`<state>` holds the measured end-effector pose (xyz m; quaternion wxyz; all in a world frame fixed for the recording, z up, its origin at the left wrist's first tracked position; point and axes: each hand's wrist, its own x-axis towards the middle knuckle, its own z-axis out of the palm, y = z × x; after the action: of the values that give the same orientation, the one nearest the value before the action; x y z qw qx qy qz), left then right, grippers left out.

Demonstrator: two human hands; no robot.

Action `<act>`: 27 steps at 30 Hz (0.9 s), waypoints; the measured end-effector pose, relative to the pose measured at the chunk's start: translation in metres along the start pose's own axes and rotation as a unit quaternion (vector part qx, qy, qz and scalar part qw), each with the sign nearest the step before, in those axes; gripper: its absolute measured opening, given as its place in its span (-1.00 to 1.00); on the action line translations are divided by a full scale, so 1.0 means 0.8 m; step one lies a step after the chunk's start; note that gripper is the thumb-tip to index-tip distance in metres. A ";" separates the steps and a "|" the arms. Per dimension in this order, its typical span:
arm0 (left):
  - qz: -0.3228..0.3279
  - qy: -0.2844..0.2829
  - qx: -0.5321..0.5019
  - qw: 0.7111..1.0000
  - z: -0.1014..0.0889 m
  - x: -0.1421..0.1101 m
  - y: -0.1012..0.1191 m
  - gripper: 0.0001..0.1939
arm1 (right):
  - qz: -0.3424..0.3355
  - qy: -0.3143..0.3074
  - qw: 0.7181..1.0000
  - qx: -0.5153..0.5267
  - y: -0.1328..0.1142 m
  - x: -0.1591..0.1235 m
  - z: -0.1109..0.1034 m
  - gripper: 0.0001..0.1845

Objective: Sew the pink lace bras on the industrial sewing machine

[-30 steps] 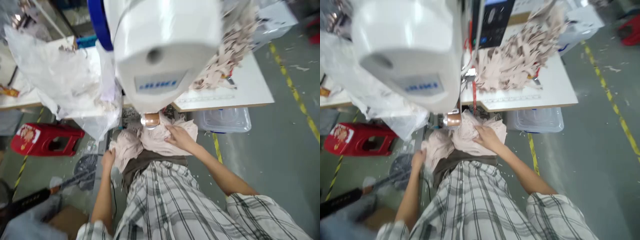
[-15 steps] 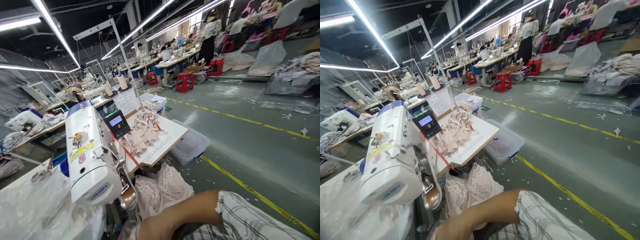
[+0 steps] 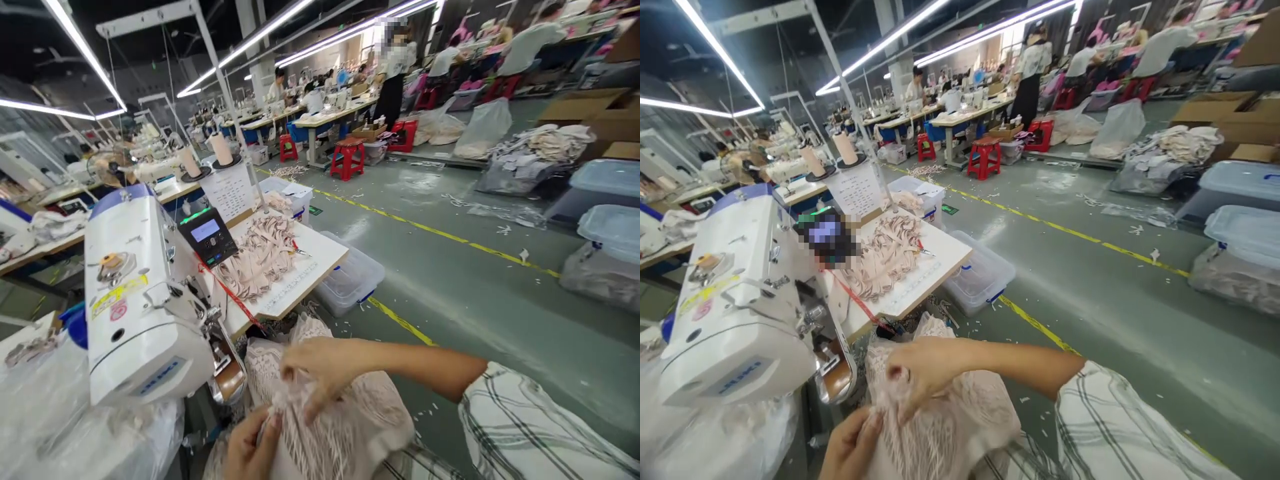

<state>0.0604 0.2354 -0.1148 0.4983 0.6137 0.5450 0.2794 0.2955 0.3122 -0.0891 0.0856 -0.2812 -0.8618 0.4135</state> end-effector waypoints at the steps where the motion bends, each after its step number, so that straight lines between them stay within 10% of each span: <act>1: 0.027 -0.013 0.026 0.999 0.002 0.002 0.004 -0.49 | -0.013 0.058 0.998 0.014 0.008 0.003 0.007 -0.22; 4: 0.081 -0.009 0.070 0.994 0.004 0.002 0.014 -0.52 | -0.065 0.041 0.993 0.088 0.034 0.024 0.044 -0.36; 9: 0.030 0.119 0.139 0.983 -0.029 0.005 0.000 -0.53 | 0.048 0.110 0.974 0.193 0.045 0.064 0.087 -0.44; 14: -0.071 0.215 0.118 0.967 -0.070 0.012 -0.008 -0.72 | 0.073 0.128 0.971 0.189 0.034 0.103 0.070 -0.41; 19: -0.121 0.246 0.129 0.953 -0.085 0.028 -0.010 -0.45 | 0.099 0.103 0.964 0.223 0.038 0.131 0.054 -0.40; 27: -0.070 0.266 0.153 0.949 -0.090 0.040 -0.014 -0.61 | 0.102 0.099 0.962 0.233 0.036 0.141 0.039 -0.45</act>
<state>0.0004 0.2869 -0.1062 0.2535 0.5466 0.7355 0.3100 0.2023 0.3686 -0.1402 0.1906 -0.3797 -0.6953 0.5798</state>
